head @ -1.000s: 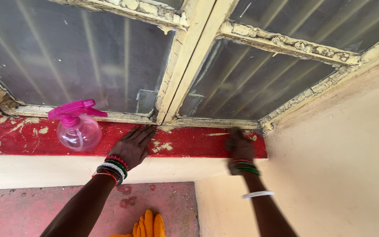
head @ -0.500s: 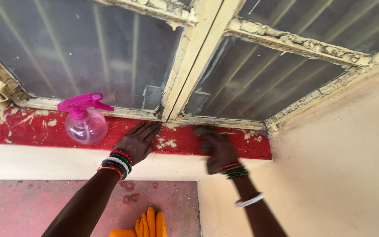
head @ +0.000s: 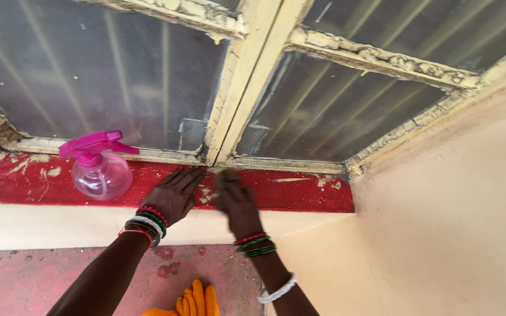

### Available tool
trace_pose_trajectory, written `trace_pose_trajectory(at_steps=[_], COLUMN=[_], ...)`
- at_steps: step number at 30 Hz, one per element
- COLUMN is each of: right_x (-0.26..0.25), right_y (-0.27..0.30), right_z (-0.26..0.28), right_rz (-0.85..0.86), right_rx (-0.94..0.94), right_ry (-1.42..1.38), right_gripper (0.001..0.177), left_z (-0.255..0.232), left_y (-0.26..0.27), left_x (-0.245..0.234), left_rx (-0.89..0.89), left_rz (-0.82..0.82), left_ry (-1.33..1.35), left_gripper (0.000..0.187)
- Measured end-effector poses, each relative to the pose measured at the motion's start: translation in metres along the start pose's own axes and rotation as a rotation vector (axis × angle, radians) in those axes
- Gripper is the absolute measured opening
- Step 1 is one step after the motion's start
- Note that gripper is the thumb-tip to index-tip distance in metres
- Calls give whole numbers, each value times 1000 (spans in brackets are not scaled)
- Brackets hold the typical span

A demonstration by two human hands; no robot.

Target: The person cleans a window sill and frame by hand, spraying liquid from a bottle onto the surfaces and then wiping the area with a cloth.

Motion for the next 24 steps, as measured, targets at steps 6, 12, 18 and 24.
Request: trace_pose_trajectory(at_steps=[6,12,18,24], right_x=[-84,-93,-21,-38], right_y=[-31,-3,-1,-5], right_z=[-14,-159,-172,-48], right_rz=[271,112,-148,36], right_rx=[-48,344,599,-59], right_ry=[-391,-315,-1728,123], right_gripper=[73,27,51,32], left_z=[2,3,6,4], left_y=[3,2,5,5], left_x=[-3,-3,1,-1], left_rx=[0,-1,-3,3], left_rz=[-25,-54,-62,-45], left_ry=[18,29,52,38], left_gripper=[61,58,58,60])
Point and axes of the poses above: each hand's wrist, its own y-axis away from the middle knuckle, its own x-axis out of the palm, z = x × y, the point moved 4 cm from there along -y, towards the middle knuckle, and after that the axes turned 5 degrees about x, right-handed, at the moved point
